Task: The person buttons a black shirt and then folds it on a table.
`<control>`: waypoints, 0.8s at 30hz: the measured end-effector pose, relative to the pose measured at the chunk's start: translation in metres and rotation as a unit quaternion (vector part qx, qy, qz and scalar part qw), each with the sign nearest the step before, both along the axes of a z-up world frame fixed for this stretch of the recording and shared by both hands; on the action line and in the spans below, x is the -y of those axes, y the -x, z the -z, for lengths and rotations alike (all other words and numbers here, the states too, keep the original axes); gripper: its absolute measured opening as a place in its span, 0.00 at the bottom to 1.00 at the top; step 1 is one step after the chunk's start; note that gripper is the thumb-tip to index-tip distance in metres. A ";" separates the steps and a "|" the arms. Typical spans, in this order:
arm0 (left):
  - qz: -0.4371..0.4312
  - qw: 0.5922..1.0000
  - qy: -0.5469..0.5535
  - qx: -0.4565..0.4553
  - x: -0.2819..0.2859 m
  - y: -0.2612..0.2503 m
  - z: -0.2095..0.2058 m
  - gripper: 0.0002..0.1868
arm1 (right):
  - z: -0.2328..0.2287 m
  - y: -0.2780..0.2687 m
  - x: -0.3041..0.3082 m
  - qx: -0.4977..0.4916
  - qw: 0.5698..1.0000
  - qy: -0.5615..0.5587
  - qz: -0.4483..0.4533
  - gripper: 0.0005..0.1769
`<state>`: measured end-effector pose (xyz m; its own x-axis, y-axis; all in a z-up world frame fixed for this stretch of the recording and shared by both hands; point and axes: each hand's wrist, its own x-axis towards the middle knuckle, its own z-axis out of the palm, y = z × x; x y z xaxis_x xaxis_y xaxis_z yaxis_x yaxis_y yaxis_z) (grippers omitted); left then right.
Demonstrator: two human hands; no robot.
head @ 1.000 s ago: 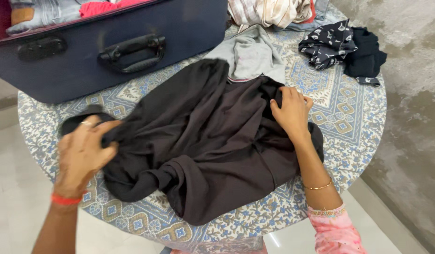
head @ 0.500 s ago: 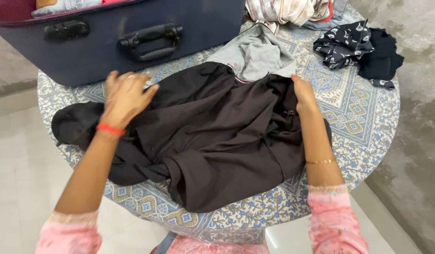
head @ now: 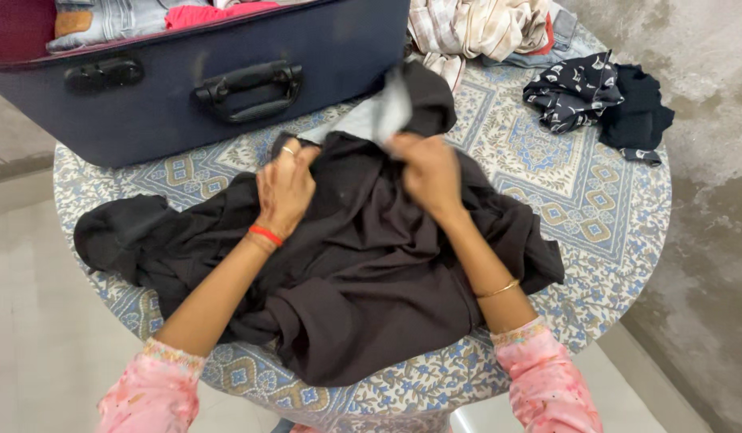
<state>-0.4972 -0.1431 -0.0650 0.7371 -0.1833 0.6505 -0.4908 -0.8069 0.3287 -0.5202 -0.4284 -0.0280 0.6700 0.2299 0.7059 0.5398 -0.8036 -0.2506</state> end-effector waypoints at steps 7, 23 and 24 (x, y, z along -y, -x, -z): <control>0.195 0.961 -0.113 -0.157 0.006 0.024 -0.034 0.13 | 0.019 -0.024 0.000 -0.137 0.977 -0.149 -0.067 0.08; -0.023 0.984 0.004 -0.174 -0.017 -0.054 -0.011 0.34 | 0.000 -0.019 0.092 -0.395 0.916 -0.052 0.037 0.32; -0.041 0.989 0.003 -0.145 -0.020 -0.051 -0.016 0.30 | -0.004 -0.014 0.100 -0.400 0.915 -0.048 0.031 0.32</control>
